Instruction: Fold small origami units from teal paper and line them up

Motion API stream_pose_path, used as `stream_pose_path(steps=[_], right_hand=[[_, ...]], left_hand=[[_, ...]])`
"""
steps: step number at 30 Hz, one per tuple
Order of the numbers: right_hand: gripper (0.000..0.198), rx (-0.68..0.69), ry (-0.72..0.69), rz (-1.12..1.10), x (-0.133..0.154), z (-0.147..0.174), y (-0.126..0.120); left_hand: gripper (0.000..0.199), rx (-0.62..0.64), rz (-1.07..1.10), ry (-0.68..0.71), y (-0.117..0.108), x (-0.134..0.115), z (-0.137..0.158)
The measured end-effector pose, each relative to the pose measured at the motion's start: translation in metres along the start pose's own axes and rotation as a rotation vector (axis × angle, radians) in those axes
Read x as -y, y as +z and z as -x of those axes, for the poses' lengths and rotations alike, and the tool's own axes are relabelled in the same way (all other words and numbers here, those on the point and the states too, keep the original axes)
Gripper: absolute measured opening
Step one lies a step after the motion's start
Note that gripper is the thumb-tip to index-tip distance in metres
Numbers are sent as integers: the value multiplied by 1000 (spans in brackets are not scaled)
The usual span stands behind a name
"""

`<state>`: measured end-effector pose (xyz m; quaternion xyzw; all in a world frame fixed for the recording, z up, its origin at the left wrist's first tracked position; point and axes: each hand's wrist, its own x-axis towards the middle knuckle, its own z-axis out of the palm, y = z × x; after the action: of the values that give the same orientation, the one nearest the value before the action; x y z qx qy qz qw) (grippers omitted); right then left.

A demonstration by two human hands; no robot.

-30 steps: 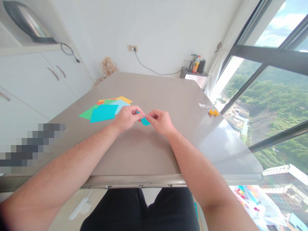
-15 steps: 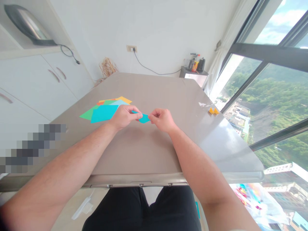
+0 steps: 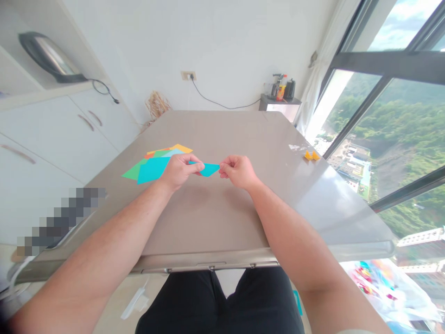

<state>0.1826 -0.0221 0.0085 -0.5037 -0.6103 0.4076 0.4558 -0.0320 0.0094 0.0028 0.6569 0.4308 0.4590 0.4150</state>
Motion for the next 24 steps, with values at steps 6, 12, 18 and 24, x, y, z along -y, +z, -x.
stream_pose_path(steps=[6, 12, 18, 24], right_hand=[[5, -55, -9, 104, -1, 0, 0], [7, -22, -40, 69, -4, 0, 0], [8, 9, 4, -41, 0, 0, 2], [7, -9, -39, 77, -3, 0, 4]], left_hand=[[26, 6, 32, -8, 4, 1, 1], [27, -10, 68, -13, 4, 4, 0], [23, -29, 58, -13, 4, 3, 1], [24, -17, 68, -17, 7, 3, 2]])
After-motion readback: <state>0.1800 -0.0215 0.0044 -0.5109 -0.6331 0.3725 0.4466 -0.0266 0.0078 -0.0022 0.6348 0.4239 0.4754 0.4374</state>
